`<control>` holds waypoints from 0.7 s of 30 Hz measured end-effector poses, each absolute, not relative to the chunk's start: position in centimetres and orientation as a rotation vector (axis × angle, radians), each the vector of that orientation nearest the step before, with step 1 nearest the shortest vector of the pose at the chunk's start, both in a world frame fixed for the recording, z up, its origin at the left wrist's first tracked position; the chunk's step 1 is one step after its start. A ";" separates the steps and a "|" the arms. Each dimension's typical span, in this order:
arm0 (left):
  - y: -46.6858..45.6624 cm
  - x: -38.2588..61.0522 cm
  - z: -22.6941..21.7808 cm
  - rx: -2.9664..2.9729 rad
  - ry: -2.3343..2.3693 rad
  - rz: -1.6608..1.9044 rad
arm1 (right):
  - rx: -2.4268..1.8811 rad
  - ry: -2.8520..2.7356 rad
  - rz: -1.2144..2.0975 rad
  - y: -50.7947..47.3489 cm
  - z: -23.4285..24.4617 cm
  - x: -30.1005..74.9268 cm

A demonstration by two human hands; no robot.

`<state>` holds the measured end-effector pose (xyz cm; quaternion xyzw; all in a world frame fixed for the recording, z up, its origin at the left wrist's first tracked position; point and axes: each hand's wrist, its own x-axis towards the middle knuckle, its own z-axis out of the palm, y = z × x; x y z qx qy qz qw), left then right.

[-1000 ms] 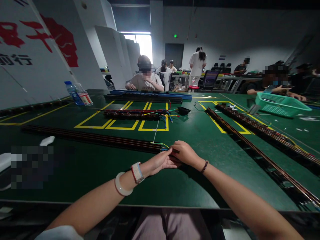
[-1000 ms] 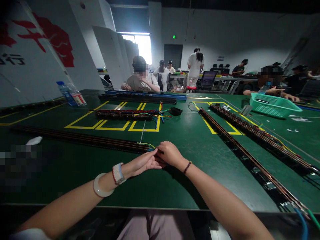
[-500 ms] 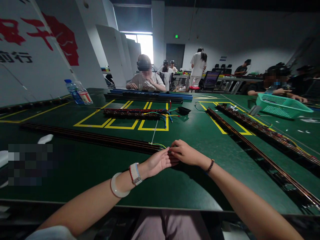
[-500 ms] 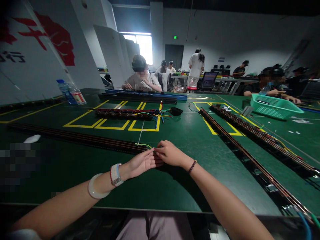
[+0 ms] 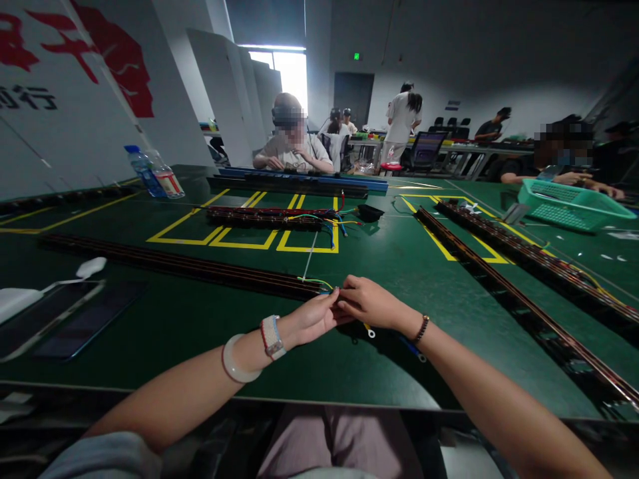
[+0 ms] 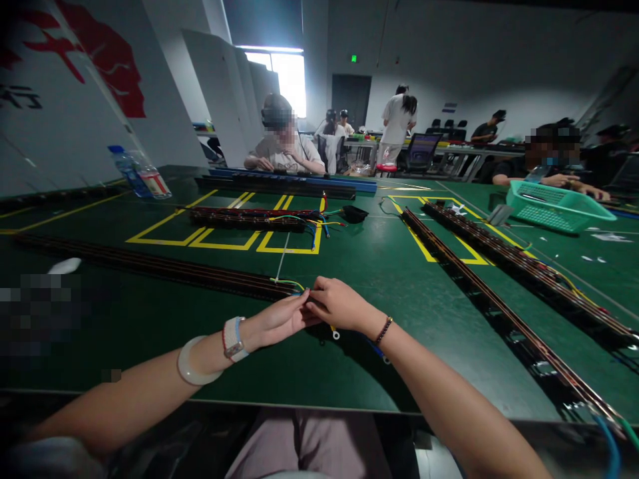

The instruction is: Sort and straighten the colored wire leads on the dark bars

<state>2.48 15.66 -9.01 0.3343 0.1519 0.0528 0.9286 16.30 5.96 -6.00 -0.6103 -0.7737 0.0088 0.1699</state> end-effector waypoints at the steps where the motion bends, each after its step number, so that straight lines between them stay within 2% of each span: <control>1: 15.6 2.5 -9.0 0.687 0.313 0.113 | -1.764 -2.172 0.011 6.0 -6.1 16.1; 7: 15.9 2.5 -9.4 0.701 0.331 0.097 | -1.800 -1.933 0.265 6.1 -6.3 16.1; 15: 16.2 2.1 -9.1 0.761 0.319 0.058 | -1.824 -1.889 0.570 6.1 -5.1 18.1; 17: 16.1 2.0 -9.0 0.791 0.316 0.050 | -1.868 -1.858 0.523 6.2 -5.0 18.6; 21: 16.1 1.8 -8.7 0.811 0.345 0.031 | -2.004 -1.867 0.084 6.8 -5.8 19.4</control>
